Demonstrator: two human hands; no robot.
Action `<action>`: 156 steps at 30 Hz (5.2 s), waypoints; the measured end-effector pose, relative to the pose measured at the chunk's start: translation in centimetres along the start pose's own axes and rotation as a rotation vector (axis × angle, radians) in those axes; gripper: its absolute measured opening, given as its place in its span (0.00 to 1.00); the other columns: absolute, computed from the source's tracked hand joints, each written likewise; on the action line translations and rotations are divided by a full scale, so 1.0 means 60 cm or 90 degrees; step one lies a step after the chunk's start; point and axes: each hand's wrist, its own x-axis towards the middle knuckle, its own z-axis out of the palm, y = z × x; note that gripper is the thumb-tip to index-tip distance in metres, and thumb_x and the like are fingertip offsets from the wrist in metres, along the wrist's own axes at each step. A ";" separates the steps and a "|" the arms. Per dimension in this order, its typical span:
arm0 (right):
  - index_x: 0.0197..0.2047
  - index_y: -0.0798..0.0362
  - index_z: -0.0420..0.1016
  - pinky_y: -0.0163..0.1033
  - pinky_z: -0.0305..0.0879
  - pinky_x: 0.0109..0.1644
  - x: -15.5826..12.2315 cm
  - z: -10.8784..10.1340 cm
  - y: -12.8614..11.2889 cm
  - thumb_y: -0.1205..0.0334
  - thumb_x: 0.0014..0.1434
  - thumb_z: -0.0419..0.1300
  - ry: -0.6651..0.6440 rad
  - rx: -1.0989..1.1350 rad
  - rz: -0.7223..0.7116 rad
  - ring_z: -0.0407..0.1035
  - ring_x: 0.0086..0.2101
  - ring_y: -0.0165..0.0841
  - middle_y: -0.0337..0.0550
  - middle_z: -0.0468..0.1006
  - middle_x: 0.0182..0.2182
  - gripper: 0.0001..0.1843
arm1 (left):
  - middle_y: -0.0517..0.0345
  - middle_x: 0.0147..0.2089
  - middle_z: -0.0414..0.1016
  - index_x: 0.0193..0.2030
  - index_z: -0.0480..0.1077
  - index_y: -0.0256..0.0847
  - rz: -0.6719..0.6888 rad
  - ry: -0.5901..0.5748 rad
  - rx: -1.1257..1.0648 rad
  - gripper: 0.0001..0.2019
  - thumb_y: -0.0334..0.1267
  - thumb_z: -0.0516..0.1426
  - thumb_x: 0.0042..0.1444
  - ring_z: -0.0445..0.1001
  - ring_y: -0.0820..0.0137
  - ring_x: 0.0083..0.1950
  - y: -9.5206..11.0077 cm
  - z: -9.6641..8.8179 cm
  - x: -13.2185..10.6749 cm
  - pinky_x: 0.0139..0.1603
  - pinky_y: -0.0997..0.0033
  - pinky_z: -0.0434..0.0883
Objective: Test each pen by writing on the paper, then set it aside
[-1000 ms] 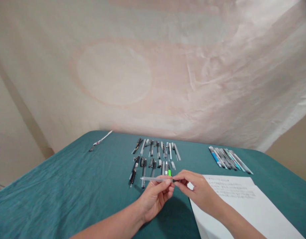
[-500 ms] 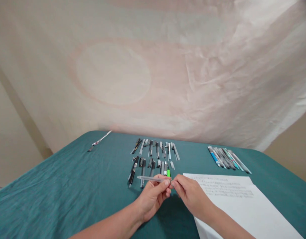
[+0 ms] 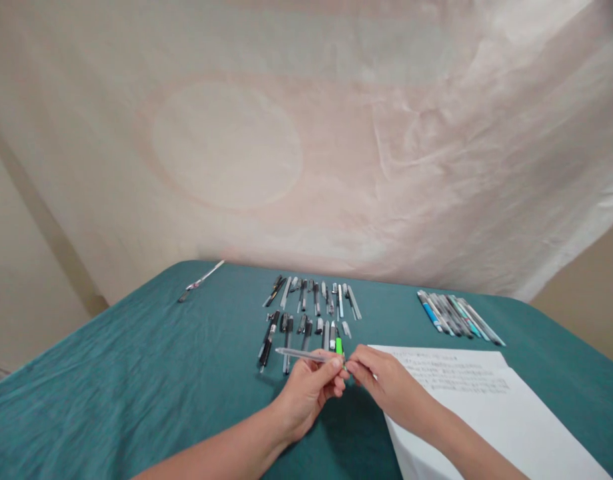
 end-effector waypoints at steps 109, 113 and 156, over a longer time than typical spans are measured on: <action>0.27 0.56 0.66 0.34 0.66 0.30 -0.002 0.004 0.023 0.44 0.60 0.45 -0.122 0.438 0.107 0.66 0.23 0.26 0.37 0.68 0.21 0.25 | 0.60 0.26 0.69 0.35 0.74 0.33 0.003 0.003 0.115 0.09 0.37 0.63 0.48 0.62 0.83 0.22 0.002 0.009 0.005 0.23 0.84 0.60; 0.30 0.56 0.66 0.33 0.67 0.30 0.001 0.004 0.026 0.44 0.58 0.50 -0.116 0.471 0.105 0.66 0.24 0.26 0.38 0.70 0.24 0.22 | 0.61 0.26 0.68 0.35 0.74 0.33 0.000 -0.004 0.123 0.09 0.37 0.63 0.49 0.61 0.83 0.22 0.001 0.007 0.008 0.23 0.85 0.60; 0.30 0.53 0.64 0.32 0.57 0.21 -0.234 -0.146 0.303 0.49 0.52 0.55 0.477 0.213 0.371 0.61 0.17 0.27 0.33 0.68 0.16 0.15 | 0.58 0.65 0.54 0.61 0.55 0.48 0.244 -0.356 1.217 0.22 0.49 0.43 0.62 0.50 0.65 0.65 -0.031 0.064 -0.026 0.64 0.56 0.49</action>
